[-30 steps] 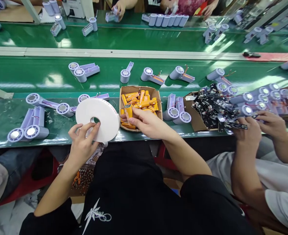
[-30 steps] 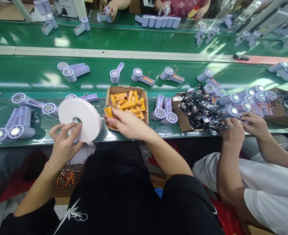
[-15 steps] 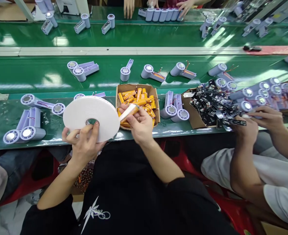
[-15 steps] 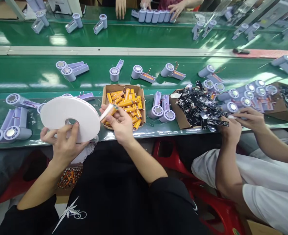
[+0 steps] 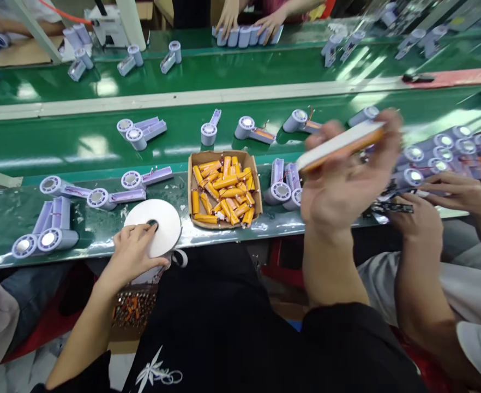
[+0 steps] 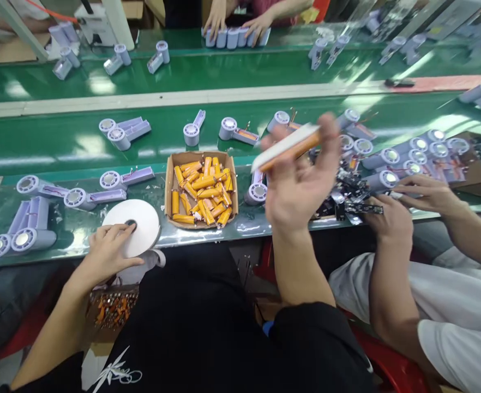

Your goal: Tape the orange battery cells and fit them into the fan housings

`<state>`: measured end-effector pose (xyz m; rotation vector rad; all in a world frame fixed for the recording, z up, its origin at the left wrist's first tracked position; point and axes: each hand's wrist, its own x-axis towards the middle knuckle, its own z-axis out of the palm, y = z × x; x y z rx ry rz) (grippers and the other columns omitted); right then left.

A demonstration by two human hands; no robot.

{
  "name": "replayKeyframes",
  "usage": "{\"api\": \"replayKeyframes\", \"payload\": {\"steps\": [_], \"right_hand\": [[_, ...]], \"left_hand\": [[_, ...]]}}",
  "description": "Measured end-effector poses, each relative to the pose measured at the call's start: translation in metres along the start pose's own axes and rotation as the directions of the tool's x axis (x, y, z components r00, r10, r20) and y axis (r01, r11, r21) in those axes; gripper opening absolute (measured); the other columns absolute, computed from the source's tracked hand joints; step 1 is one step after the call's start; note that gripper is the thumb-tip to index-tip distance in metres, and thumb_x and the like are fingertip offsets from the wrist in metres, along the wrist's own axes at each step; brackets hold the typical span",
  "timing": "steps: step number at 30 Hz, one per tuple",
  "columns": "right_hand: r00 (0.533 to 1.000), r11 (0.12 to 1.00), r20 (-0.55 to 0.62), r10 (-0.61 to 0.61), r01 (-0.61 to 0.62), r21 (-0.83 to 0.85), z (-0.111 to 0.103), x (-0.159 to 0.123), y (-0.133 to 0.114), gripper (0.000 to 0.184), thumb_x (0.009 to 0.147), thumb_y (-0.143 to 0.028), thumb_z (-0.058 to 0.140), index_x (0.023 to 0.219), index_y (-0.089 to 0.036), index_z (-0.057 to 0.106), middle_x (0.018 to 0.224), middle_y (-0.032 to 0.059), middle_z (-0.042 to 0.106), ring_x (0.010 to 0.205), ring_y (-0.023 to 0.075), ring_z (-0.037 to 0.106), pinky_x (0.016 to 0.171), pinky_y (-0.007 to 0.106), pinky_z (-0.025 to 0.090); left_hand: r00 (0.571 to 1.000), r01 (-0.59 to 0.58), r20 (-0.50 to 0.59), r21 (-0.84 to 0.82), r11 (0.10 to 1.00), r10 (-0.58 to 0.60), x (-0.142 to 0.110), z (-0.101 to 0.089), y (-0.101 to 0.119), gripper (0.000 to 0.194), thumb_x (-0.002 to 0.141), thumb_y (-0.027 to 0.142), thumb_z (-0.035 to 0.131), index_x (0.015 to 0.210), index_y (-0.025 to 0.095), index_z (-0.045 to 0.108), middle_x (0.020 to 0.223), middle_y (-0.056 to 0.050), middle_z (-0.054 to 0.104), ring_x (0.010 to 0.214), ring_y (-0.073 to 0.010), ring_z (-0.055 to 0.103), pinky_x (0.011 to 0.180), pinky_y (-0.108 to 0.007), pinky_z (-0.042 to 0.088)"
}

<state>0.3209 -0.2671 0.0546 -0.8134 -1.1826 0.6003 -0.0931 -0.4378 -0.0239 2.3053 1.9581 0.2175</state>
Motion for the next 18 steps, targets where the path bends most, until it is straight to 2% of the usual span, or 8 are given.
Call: {"api": "replayKeyframes", "payload": {"steps": [3, 6, 8, 10, 11, 12, 14, 18], "right_hand": [[0.981, 0.987, 0.107, 0.162, -0.16, -0.033, -0.001, -0.037, -0.007, 0.059, 0.089, -0.055, 0.091, 0.137, -0.036, 0.061, 0.129, 0.0076, 0.083, 0.122, 0.0364, 0.083, 0.106, 0.059, 0.071], [0.941, 0.961, 0.206, 0.267, -0.277, 0.018, 0.002, -0.06, -0.002, 0.051, 0.087, -0.05, 0.095, 0.124, -0.032, 0.064, 0.106, 0.0064, 0.088, 0.103, 0.0359, 0.088, 0.093, 0.055, 0.076], [0.925, 0.948, 0.238, 0.297, -0.315, 0.041, 0.002, -0.059, 0.002, 0.051, 0.087, -0.05, 0.095, 0.123, -0.031, 0.064, 0.101, 0.0069, 0.089, 0.097, 0.0372, 0.089, 0.089, 0.056, 0.076], [0.913, 0.943, 0.265, 0.31, -0.331, 0.038, 0.0, -0.051, 0.004, 0.052, 0.087, -0.052, 0.095, 0.123, -0.031, 0.064, 0.103, 0.008, 0.089, 0.099, 0.0387, 0.088, 0.088, 0.058, 0.076], [0.908, 0.943, 0.282, 0.31, -0.331, 0.031, -0.003, -0.047, 0.005, 0.05, 0.088, -0.052, 0.094, 0.123, -0.032, 0.064, 0.106, 0.0083, 0.09, 0.101, 0.0389, 0.088, 0.088, 0.058, 0.076], [0.904, 0.945, 0.301, 0.304, -0.326, 0.022, -0.007, -0.042, 0.006, 0.047, 0.09, -0.051, 0.092, 0.123, -0.034, 0.064, 0.11, 0.0084, 0.09, 0.103, 0.0383, 0.088, 0.087, 0.057, 0.076], [0.897, 0.953, 0.334, 0.288, -0.303, -0.008, -0.021, -0.033, 0.007, 0.04, 0.094, -0.047, 0.089, 0.124, -0.036, 0.065, 0.117, 0.0083, 0.089, 0.107, 0.0358, 0.087, 0.084, 0.052, 0.077], [0.861, 0.955, 0.414, 0.295, -0.272, -0.115, -0.053, -0.013, 0.01, 0.03, 0.098, -0.038, 0.086, 0.123, -0.036, 0.07, 0.121, 0.0086, 0.089, 0.1, 0.0302, 0.089, 0.078, 0.042, 0.076]], "left_hand": [[0.995, -0.089, -0.062, -0.133, 0.987, 0.082, 0.08, -0.025, -0.007, 0.055, 0.097, 0.062, 0.07, 0.139, 0.027, 0.074, 0.129, -0.013, 0.077, 0.118, -0.0351, 0.065, 0.104, -0.05, 0.051], [0.985, -0.137, -0.119, -0.13, 0.982, 0.122, 0.2, -0.041, 0.034, 0.053, 0.107, 0.059, 0.052, 0.14, 0.024, 0.073, 0.127, -0.012, 0.077, 0.117, -0.0318, 0.068, 0.104, -0.044, 0.053], [0.989, -0.112, -0.103, -0.032, 0.993, 0.108, 0.284, -0.04, 0.073, 0.06, 0.107, 0.06, 0.052, 0.151, 0.021, 0.067, 0.142, -0.017, 0.072, 0.133, -0.0377, 0.062, 0.112, -0.049, 0.049], [0.999, -0.051, 0.003, 0.04, 0.998, 0.051, 0.356, -0.031, 0.108, 0.072, 0.103, 0.064, 0.058, 0.159, 0.019, 0.061, 0.161, -0.024, 0.06, 0.152, -0.0498, 0.046, 0.117, -0.06, 0.045], [0.997, -0.027, 0.069, 0.064, 0.998, 0.022, 0.384, -0.025, 0.121, 0.075, 0.1, 0.064, 0.063, 0.157, 0.015, 0.062, 0.162, -0.028, 0.058, 0.155, -0.0539, 0.043, 0.118, -0.063, 0.043], [0.992, -0.014, 0.126, 0.078, 0.997, 0.004, 0.406, -0.018, 0.131, 0.075, 0.098, 0.062, 0.067, 0.153, 0.011, 0.065, 0.159, -0.031, 0.059, 0.154, -0.0558, 0.044, 0.117, -0.064, 0.043], [0.981, -0.02, 0.195, 0.082, 0.996, 0.003, 0.434, -0.005, 0.139, 0.065, 0.095, 0.052, 0.072, 0.141, 0.006, 0.073, 0.145, -0.035, 0.067, 0.144, -0.053, 0.057, 0.115, -0.062, 0.046], [0.965, -0.072, 0.256, 0.073, 0.995, 0.051, 0.451, 0.014, 0.121, 0.051, 0.081, 0.039, 0.082, 0.125, 0.014, 0.081, 0.128, -0.029, 0.077, 0.124, -0.0449, 0.071, 0.106, -0.056, 0.054]]}}
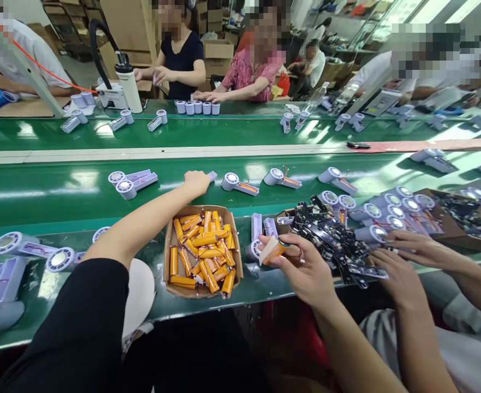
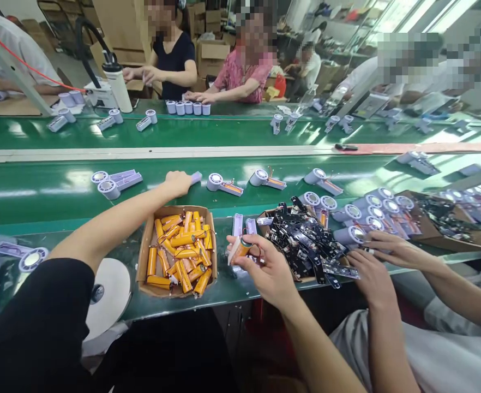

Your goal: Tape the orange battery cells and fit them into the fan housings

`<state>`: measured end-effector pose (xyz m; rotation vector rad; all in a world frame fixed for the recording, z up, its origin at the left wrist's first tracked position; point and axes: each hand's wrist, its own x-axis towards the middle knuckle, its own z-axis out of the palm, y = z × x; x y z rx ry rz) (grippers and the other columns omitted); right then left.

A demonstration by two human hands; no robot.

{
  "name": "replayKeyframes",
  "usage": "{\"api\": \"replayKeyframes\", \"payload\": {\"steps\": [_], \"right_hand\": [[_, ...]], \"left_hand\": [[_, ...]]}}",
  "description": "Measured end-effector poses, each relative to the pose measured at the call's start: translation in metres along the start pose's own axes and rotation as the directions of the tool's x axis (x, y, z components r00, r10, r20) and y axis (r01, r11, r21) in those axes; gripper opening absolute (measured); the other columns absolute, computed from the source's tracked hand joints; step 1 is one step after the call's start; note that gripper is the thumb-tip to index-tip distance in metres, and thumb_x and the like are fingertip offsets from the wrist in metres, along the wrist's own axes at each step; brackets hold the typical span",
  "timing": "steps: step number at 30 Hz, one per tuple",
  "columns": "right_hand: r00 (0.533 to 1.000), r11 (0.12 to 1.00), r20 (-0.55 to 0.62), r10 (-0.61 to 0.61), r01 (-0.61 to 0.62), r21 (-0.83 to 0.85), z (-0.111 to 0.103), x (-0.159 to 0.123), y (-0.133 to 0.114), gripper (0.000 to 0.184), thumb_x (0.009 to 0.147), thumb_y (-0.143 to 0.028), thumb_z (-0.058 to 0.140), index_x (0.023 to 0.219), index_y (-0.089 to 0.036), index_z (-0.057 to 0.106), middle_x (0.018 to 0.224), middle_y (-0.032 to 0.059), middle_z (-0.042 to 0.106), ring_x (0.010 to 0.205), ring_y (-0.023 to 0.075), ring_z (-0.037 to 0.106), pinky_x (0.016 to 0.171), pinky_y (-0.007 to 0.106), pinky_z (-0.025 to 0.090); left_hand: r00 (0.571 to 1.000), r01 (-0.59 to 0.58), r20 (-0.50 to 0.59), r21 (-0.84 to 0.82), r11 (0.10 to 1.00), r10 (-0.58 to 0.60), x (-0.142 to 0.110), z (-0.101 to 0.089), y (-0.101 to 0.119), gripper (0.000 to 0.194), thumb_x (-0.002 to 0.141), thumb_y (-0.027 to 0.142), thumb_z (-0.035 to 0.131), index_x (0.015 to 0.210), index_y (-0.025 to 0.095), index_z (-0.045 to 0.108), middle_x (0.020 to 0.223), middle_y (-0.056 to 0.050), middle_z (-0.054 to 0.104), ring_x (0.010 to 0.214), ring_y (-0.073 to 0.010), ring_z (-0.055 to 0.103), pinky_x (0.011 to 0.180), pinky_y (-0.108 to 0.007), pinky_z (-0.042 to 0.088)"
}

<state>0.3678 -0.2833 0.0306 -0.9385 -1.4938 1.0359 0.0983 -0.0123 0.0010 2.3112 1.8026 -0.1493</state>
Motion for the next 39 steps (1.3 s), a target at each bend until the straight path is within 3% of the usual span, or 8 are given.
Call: {"api": "replayKeyframes", "payload": {"steps": [5, 10, 15, 22, 27, 33, 36, 39], "right_hand": [[0.998, 0.989, 0.055, -0.029, 0.036, -0.146, -0.014, 0.042, -0.001, 0.034, 0.09, -0.038, 0.092, 0.12, -0.034, 0.077, 0.103, 0.0047, 0.09, 0.089, 0.0282, 0.089, 0.078, 0.042, 0.075], [0.99, 0.982, 0.12, -0.073, 0.092, -0.162, 0.01, 0.134, 0.027, 0.043, 0.086, -0.044, 0.09, 0.123, -0.027, 0.077, 0.095, 0.0022, 0.088, 0.086, 0.0252, 0.086, 0.09, 0.045, 0.072], [0.979, 0.948, 0.174, 0.106, -0.046, -0.314, 0.031, 0.204, 0.076, 0.045, 0.083, -0.035, 0.081, 0.123, -0.017, 0.073, 0.09, 0.0063, 0.086, 0.085, 0.0256, 0.084, 0.087, 0.042, 0.068], [0.922, 0.653, 0.368, 0.121, 0.205, -0.729, 0.046, 0.204, 0.105, 0.039, 0.1, -0.029, 0.066, 0.138, -0.021, 0.068, 0.09, 0.0055, 0.085, 0.086, 0.0244, 0.081, 0.079, 0.034, 0.062], [0.867, 0.487, 0.426, 0.258, 0.264, -0.832, 0.05, 0.204, 0.108, 0.038, 0.103, -0.029, 0.069, 0.14, -0.02, 0.072, 0.1, 0.0113, 0.087, 0.09, 0.0266, 0.081, 0.083, 0.033, 0.058], [0.757, 0.299, 0.497, 0.424, 0.401, -0.866, 0.069, 0.219, 0.106, 0.039, 0.11, -0.043, 0.06, 0.141, -0.025, 0.077, 0.125, 0.019, 0.084, 0.113, 0.0346, 0.079, 0.094, 0.041, 0.058], [0.725, 0.248, 0.524, 0.447, 0.462, -0.851, 0.069, 0.228, 0.1, 0.038, 0.11, -0.043, 0.06, 0.134, -0.022, 0.081, 0.127, 0.0203, 0.083, 0.12, 0.0354, 0.077, 0.099, 0.041, 0.056], [0.741, 0.208, 0.517, 0.429, 0.476, -0.855, 0.059, 0.231, 0.091, 0.04, 0.111, -0.034, 0.057, 0.143, -0.022, 0.077, 0.133, 0.0191, 0.082, 0.121, 0.035, 0.077, 0.101, 0.043, 0.056]], "left_hand": [[0.99, -0.113, 0.087, -0.027, 0.993, 0.115, 0.005, 0.015, -0.03, 0.042, 0.06, 0.033, 0.092, 0.099, 0.021, 0.087, 0.104, -0.022, 0.082, 0.112, -0.0414, 0.074, 0.099, -0.048, 0.057], [0.957, -0.256, 0.099, -0.142, 0.956, 0.271, 0.005, 0.01, -0.042, 0.02, 0.069, 0.039, 0.081, 0.081, 0.023, 0.082, 0.086, -0.01, 0.08, 0.097, -0.0292, 0.072, 0.092, -0.036, 0.053], [0.911, -0.36, 0.087, -0.314, 0.879, 0.404, 0.001, 0.005, -0.051, 0.025, 0.077, 0.045, 0.077, 0.085, 0.022, 0.08, 0.091, -0.001, 0.081, 0.087, -0.0189, 0.068, 0.08, -0.027, 0.046], [0.94, -0.327, -0.035, -0.375, 0.867, 0.339, 0.011, 0.02, -0.04, 0.026, 0.094, 0.041, 0.058, 0.091, 0.02, 0.072, 0.088, -0.003, 0.076, 0.082, -0.0182, 0.062, 0.074, -0.028, 0.043], [0.959, -0.274, -0.039, -0.38, 0.884, 0.28, 0.013, 0.024, -0.027, 0.022, 0.098, 0.037, 0.056, 0.097, 0.02, 0.071, 0.095, -0.005, 0.078, 0.088, -0.0202, 0.065, 0.08, -0.029, 0.047], [0.975, -0.203, 0.001, -0.409, 0.89, 0.223, 0.007, 0.014, -0.011, 0.028, 0.104, 0.033, 0.05, 0.103, 0.019, 0.074, 0.105, -0.008, 0.081, 0.1, -0.022, 0.07, 0.095, -0.031, 0.053], [0.986, -0.167, -0.069, -0.415, 0.894, 0.152, -0.016, 0.002, -0.007, 0.037, 0.105, 0.035, 0.052, 0.131, 0.016, 0.069, 0.133, -0.013, 0.078, 0.124, -0.0266, 0.067, 0.113, -0.038, 0.05], [0.972, -0.185, -0.209, -0.415, 0.891, 0.104, -0.075, -0.007, -0.019, 0.049, 0.107, 0.036, 0.05, 0.151, 0.016, 0.058, 0.157, -0.016, 0.066, 0.147, -0.0297, 0.055, 0.129, -0.045, 0.038]]}}
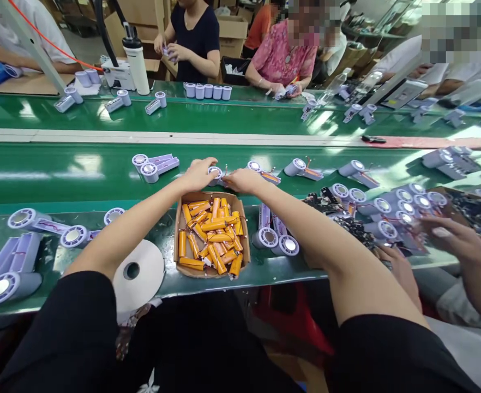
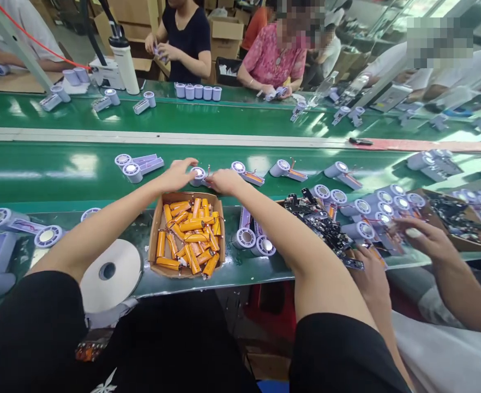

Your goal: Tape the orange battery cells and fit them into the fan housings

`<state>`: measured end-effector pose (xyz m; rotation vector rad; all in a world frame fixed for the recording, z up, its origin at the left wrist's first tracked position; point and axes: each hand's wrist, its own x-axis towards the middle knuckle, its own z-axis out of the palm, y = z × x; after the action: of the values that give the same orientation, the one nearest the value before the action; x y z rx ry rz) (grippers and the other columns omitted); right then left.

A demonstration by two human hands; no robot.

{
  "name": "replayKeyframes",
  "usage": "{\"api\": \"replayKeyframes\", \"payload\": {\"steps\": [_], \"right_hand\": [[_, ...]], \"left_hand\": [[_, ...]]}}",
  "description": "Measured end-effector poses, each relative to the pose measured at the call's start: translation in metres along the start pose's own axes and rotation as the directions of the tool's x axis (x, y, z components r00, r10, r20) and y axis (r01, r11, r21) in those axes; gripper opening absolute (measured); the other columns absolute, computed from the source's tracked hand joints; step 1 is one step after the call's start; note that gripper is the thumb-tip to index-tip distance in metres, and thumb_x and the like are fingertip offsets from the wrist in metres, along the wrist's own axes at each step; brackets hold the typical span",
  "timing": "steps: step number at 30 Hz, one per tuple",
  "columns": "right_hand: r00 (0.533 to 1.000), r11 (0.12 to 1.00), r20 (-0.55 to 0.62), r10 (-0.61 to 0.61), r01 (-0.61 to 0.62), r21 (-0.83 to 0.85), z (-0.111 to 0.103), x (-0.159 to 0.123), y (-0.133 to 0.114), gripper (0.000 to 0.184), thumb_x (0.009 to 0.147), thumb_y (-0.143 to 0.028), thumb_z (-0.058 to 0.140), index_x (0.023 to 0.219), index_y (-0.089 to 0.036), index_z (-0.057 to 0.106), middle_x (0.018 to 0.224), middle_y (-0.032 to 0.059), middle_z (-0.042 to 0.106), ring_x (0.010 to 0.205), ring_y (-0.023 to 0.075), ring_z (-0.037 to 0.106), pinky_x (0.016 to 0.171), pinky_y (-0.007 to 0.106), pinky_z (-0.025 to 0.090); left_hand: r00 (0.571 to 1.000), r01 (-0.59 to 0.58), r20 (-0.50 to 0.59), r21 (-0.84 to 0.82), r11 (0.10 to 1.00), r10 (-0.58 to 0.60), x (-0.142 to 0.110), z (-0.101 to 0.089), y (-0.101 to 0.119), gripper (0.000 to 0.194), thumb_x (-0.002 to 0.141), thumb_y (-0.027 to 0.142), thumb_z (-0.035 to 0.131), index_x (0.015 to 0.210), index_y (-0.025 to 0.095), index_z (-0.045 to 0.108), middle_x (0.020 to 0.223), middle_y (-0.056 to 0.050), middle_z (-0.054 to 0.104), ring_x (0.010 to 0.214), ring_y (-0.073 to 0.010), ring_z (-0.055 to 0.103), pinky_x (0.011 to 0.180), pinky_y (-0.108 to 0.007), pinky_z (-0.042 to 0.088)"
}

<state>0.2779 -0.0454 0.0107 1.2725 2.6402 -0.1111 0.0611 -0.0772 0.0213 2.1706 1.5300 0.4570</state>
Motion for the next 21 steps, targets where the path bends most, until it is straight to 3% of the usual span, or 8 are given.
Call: {"api": "replayKeyframes", "payload": {"steps": [3, 6, 8, 10, 13, 16, 19, 21], "right_hand": [[0.998, 1.0, -0.067, 0.02, -0.021, -0.007, -0.003, -0.02, 0.002, 0.046, 0.109, -0.025, 0.056, 0.152, -0.018, 0.072, 0.149, 0.0184, 0.075, 0.133, 0.0353, 0.071, 0.11, 0.045, 0.055], [0.968, 0.993, -0.249, 0.029, 0.001, 0.117, -0.005, -0.051, -0.015, 0.042, 0.109, -0.023, 0.056, 0.145, -0.011, 0.075, 0.149, 0.019, 0.075, 0.134, 0.0335, 0.07, 0.117, 0.046, 0.052], [0.951, 0.958, -0.304, -0.055, 0.136, 0.252, -0.006, -0.07, -0.035, 0.038, 0.11, -0.03, 0.058, 0.138, -0.014, 0.079, 0.138, 0.0167, 0.081, 0.124, 0.0311, 0.075, 0.112, 0.045, 0.056], [0.937, 0.891, -0.243, -0.25, 0.321, 0.321, -0.01, -0.082, -0.057, 0.035, 0.106, -0.037, 0.068, 0.132, -0.018, 0.082, 0.129, 0.0131, 0.084, 0.118, 0.0294, 0.076, 0.107, 0.044, 0.058], [0.89, 0.847, -0.065, -0.451, 0.45, 0.283, -0.017, -0.083, -0.081, 0.031, 0.095, -0.031, 0.081, 0.124, -0.021, 0.086, 0.124, 0.012, 0.084, 0.116, 0.0302, 0.075, 0.106, 0.044, 0.058], [0.917, 0.899, 0.013, -0.398, 0.387, 0.205, -0.028, -0.082, -0.09, 0.022, 0.096, -0.021, 0.075, 0.114, -0.018, 0.087, 0.113, 0.0135, 0.085, 0.106, 0.0306, 0.077, 0.098, 0.044, 0.059], [0.932, 0.896, -0.236, -0.274, 0.336, 0.289, -0.035, -0.102, -0.093, 0.023, 0.099, -0.023, 0.071, 0.117, -0.018, 0.083, 0.117, 0.0136, 0.082, 0.107, 0.0301, 0.076, 0.099, 0.047, 0.06], [0.878, 0.792, -0.454, -0.15, 0.382, 0.476, -0.034, -0.125, -0.096, 0.031, 0.096, -0.031, 0.08, 0.125, -0.021, 0.079, 0.12, 0.0106, 0.081, 0.109, 0.0281, 0.076, 0.101, 0.047, 0.061]], "left_hand": [[0.981, -0.15, -0.126, 0.005, 0.989, 0.149, -0.103, -0.028, -0.013, 0.045, 0.107, 0.045, 0.055, 0.143, 0.019, 0.065, 0.146, -0.013, 0.072, 0.141, -0.0304, 0.06, 0.127, -0.049, 0.042], [0.97, -0.228, -0.082, 0.014, 0.974, 0.228, -0.224, -0.049, -0.038, 0.038, 0.105, 0.059, 0.063, 0.115, 0.025, 0.076, 0.119, -0.007, 0.081, 0.115, -0.0278, 0.072, 0.108, -0.043, 0.056], [0.975, -0.207, -0.084, 0.027, 0.978, 0.208, -0.291, -0.051, -0.052, 0.035, 0.103, 0.06, 0.07, 0.106, 0.026, 0.077, 0.108, -0.004, 0.083, 0.103, -0.0259, 0.075, 0.097, -0.039, 0.059], [0.975, -0.175, -0.129, 0.057, 0.983, 0.181, -0.334, -0.042, -0.057, 0.031, 0.101, 0.057, 0.074, 0.107, 0.027, 0.078, 0.107, -0.004, 0.084, 0.105, -0.0265, 0.076, 0.098, -0.04, 0.059], [0.964, -0.158, -0.205, 0.073, 0.985, 0.17, -0.352, -0.018, -0.05, 0.025, 0.106, 0.049, 0.071, 0.11, 0.025, 0.078, 0.109, -0.005, 0.084, 0.111, -0.0266, 0.076, 0.104, -0.041, 0.058], [0.947, -0.15, -0.269, 0.112, 0.982, 0.175, -0.346, -0.001, -0.04, 0.024, 0.11, 0.042, 0.064, 0.114, 0.023, 0.077, 0.113, -0.008, 0.083, 0.112, -0.0261, 0.076, 0.105, -0.041, 0.058], [0.953, -0.095, -0.259, 0.228, 0.969, 0.155, -0.352, 0.003, -0.042, 0.033, 0.107, 0.046, 0.067, 0.127, 0.022, 0.076, 0.127, -0.012, 0.081, 0.124, -0.0329, 0.073, 0.111, -0.05, 0.056], [0.979, -0.057, -0.171, 0.304, 0.951, 0.113, -0.366, 0.003, -0.049, 0.051, 0.099, 0.051, 0.076, 0.14, 0.022, 0.072, 0.142, -0.014, 0.077, 0.139, -0.0416, 0.065, 0.117, -0.06, 0.053]]}}
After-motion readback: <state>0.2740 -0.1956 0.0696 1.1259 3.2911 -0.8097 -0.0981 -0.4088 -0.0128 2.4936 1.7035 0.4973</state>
